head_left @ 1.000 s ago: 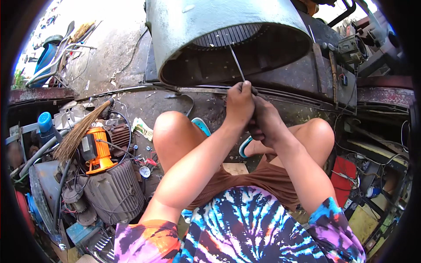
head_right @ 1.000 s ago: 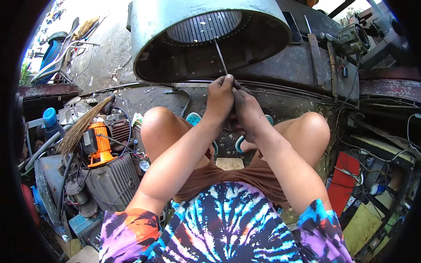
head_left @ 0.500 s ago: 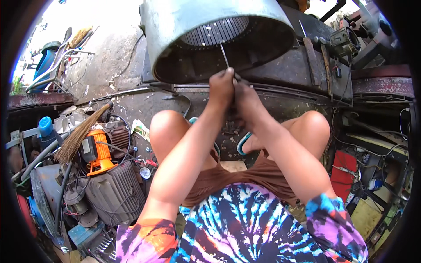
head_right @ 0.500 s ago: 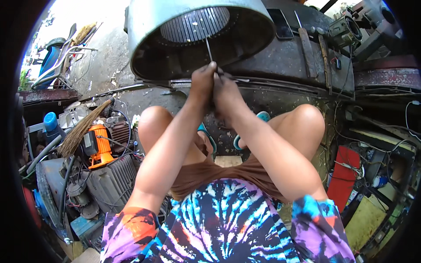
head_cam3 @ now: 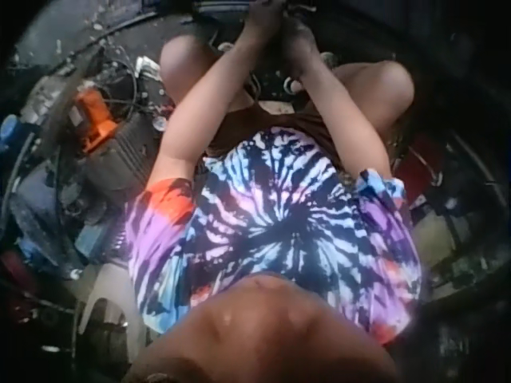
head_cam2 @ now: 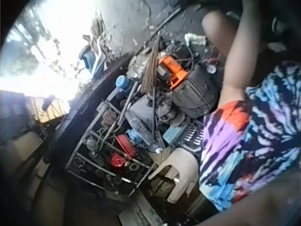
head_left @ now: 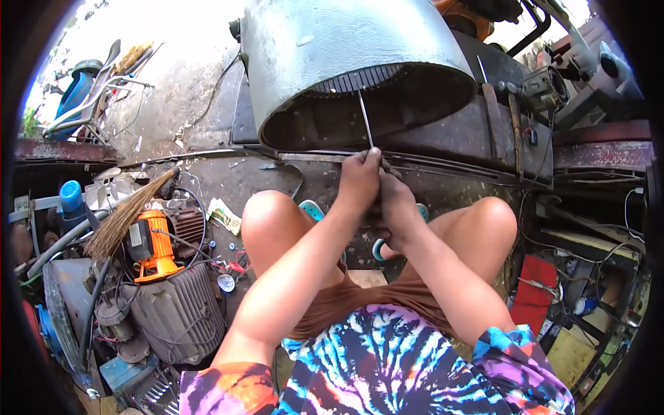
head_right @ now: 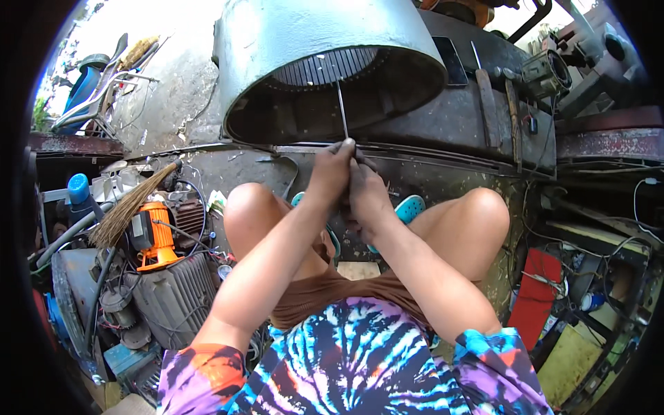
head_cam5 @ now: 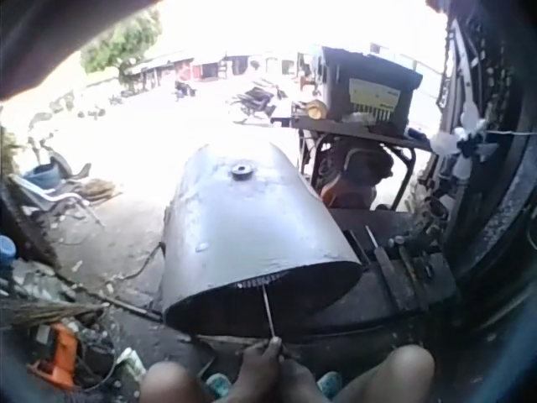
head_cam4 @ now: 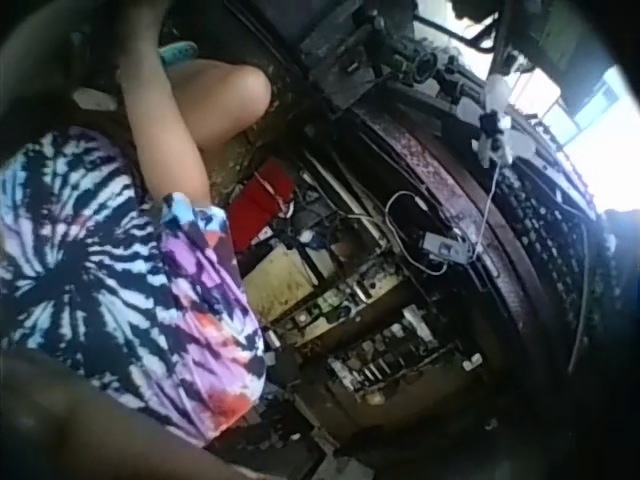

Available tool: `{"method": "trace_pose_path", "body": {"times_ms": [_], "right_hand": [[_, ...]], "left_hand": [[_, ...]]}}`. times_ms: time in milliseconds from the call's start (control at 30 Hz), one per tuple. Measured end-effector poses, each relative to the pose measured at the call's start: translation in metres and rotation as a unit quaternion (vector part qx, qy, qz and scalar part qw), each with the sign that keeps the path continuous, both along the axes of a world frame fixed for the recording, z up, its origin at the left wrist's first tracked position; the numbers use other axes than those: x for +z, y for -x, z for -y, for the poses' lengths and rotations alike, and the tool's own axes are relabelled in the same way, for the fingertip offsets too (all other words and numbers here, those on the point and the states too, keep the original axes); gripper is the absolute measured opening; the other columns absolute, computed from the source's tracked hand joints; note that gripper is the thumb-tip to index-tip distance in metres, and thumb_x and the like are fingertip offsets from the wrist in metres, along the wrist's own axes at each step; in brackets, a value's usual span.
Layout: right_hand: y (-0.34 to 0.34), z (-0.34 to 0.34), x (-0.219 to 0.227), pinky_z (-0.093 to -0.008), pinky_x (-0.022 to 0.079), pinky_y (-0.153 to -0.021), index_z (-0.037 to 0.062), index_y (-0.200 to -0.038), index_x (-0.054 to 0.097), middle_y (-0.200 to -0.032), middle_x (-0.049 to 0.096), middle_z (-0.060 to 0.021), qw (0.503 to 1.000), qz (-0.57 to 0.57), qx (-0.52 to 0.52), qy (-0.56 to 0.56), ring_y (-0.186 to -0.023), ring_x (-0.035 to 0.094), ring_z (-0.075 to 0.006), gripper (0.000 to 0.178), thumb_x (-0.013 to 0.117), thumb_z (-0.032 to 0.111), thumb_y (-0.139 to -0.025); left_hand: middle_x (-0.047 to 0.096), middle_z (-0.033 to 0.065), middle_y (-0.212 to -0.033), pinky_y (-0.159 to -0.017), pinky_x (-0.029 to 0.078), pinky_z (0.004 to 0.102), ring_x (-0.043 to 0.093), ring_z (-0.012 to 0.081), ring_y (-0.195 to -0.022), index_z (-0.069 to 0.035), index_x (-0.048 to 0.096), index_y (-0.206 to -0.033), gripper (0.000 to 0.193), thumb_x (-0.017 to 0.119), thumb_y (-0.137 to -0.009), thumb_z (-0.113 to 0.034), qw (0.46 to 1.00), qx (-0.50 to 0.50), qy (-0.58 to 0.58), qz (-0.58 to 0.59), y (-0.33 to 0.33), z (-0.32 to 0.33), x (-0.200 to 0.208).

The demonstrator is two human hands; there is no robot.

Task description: Repairing a motor stator by manipulating internal wiring and components with a metal tool.

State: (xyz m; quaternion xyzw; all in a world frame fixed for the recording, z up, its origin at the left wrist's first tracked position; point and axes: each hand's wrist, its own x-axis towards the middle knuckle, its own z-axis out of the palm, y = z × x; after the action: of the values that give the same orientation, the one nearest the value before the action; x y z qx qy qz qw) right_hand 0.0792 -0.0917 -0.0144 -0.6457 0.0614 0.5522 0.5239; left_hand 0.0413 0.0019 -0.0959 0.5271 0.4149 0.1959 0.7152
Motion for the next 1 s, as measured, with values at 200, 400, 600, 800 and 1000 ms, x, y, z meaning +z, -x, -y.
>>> {"method": "trace_pose_path", "body": {"times_ms": [200,400,600,800,1000], "right_hand": [[0.003,0.006,0.01,-0.0298,0.021,-0.039,0.0087,-0.097,0.061,-0.063,0.051,-0.0018,0.998,-0.055,-0.005,0.023,-0.042,0.035,-0.0113,0.043,0.041,0.046,-0.104],[-0.012,0.0,0.0,-0.0251,0.014,-0.038,0.0135,-0.099,0.062,-0.062,0.047,0.0035,0.993,-0.107,-0.038,-0.021,-0.043,0.03,-0.0051,0.038,0.047,0.048,-0.103],[-0.007,0.024,0.01,-0.0271,0.036,-0.047,0.0013,-0.111,0.063,-0.078,0.058,-0.008,0.999,0.018,-0.007,-0.031,-0.055,0.047,-0.015,0.039,0.044,0.035,-0.105],[-0.013,0.027,-0.023,-0.0264,0.043,-0.055,-0.0021,-0.112,0.062,-0.089,0.062,-0.0127,0.963,0.251,0.05,-0.085,-0.061,0.052,-0.0163,0.033,0.049,0.027,-0.103],[-0.037,0.024,-0.039,-0.0265,0.042,-0.053,-0.0008,-0.112,0.063,-0.084,0.062,-0.0109,0.889,0.427,0.131,-0.105,-0.059,0.053,-0.0148,0.03,0.05,0.025,-0.102]], "left_hand": [[0.072,0.0129,-0.082,-0.073,0.05,0.0297,0.061,0.0187,-0.069,-0.001,0.065,-0.082,0.034,0.05,-0.102,-0.025,0.997,-0.046,0.022,-0.05,0.013,0.012,0.012],[0.067,0.0114,-0.071,-0.067,0.05,0.0346,0.058,0.0207,-0.065,0.002,0.065,-0.077,0.04,0.049,-0.1,-0.026,1.0,0.006,0.016,0.005,-0.005,0.003,0.023],[0.07,0.0116,-0.077,-0.072,0.05,0.0321,0.061,0.02,-0.069,0.0,0.064,-0.081,0.039,0.043,-0.103,-0.024,0.986,0.034,0.147,0.076,0.0,0.032,0.043],[0.07,0.0129,-0.083,-0.077,0.049,0.0296,0.06,0.0188,-0.07,-0.002,0.062,-0.084,0.037,0.04,-0.105,-0.023,0.96,0.062,0.238,0.133,-0.007,0.032,0.046],[0.066,0.0107,-0.082,-0.074,0.048,0.0285,0.058,0.0179,-0.069,-0.003,0.062,-0.084,0.037,0.041,-0.105,-0.025,0.954,0.061,0.247,0.157,-0.018,0.026,0.034]]}}
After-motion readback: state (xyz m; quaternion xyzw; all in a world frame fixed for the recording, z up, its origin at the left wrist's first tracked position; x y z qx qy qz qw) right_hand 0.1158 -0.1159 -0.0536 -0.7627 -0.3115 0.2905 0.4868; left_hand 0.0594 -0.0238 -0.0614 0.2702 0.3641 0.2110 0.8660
